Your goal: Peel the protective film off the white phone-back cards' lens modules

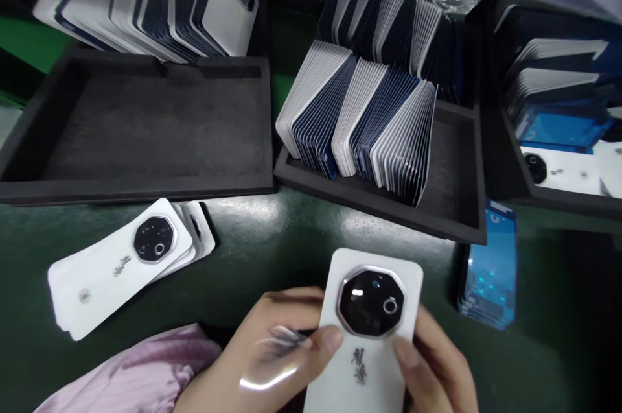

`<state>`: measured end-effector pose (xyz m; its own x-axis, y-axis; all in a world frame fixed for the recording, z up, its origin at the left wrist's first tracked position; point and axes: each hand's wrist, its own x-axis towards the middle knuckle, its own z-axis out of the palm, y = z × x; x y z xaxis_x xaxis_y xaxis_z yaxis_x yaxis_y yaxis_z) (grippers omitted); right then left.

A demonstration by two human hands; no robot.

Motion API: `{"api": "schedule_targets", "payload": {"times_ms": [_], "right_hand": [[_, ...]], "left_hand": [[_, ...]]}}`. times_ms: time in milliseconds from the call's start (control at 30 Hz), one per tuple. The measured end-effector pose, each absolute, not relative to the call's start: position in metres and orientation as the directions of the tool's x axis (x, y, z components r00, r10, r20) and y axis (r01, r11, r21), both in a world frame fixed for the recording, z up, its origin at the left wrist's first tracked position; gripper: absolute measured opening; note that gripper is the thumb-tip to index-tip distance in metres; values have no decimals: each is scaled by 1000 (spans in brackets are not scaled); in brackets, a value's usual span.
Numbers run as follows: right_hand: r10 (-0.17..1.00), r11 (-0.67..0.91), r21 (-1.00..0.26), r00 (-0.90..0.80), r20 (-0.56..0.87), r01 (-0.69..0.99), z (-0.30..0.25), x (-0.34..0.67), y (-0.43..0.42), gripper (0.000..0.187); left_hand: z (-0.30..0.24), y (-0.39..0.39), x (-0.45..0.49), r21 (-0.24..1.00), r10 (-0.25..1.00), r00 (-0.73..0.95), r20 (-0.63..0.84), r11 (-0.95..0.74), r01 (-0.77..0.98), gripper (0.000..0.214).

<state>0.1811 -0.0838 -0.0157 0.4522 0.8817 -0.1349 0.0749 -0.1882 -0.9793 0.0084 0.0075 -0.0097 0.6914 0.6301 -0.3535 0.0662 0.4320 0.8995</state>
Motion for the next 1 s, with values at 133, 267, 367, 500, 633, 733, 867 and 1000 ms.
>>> {"api": "schedule_targets", "payload": {"times_ms": [133,267,367,500,633,733,867,1000], "right_hand": [[802,-73,-963,590,97,259,-12,177,-73,11],[983,-116,-962,168,-76,248,-12,177,-76,6],[990,-139,-953,3,-144,269,-15,178,-74,14],[990,-142,-955,17,-142,261,-13,181,-71,14],[992,-123,-981,-22,-127,152,-5,194,-75,14],[978,-126,-992,168,-127,-12,1,209,-79,18],[923,-228,-967,292,-251,-110,4,223,-80,23],[931,-306,-952,203,-304,-24,3,225,-78,24]], "left_hand": [[-18,8,11,919,715,584,-384,358,166,38],[-23,6,14,959,763,582,-283,228,167,33],[-24,4,15,975,785,581,-215,135,178,33],[-25,1,16,983,792,591,-153,63,170,32],[-26,1,17,972,784,575,-234,205,116,30],[-23,3,16,909,713,595,-370,409,75,34],[-21,4,14,848,636,650,-416,529,25,34],[-22,2,13,892,616,698,-365,447,71,38]]}}
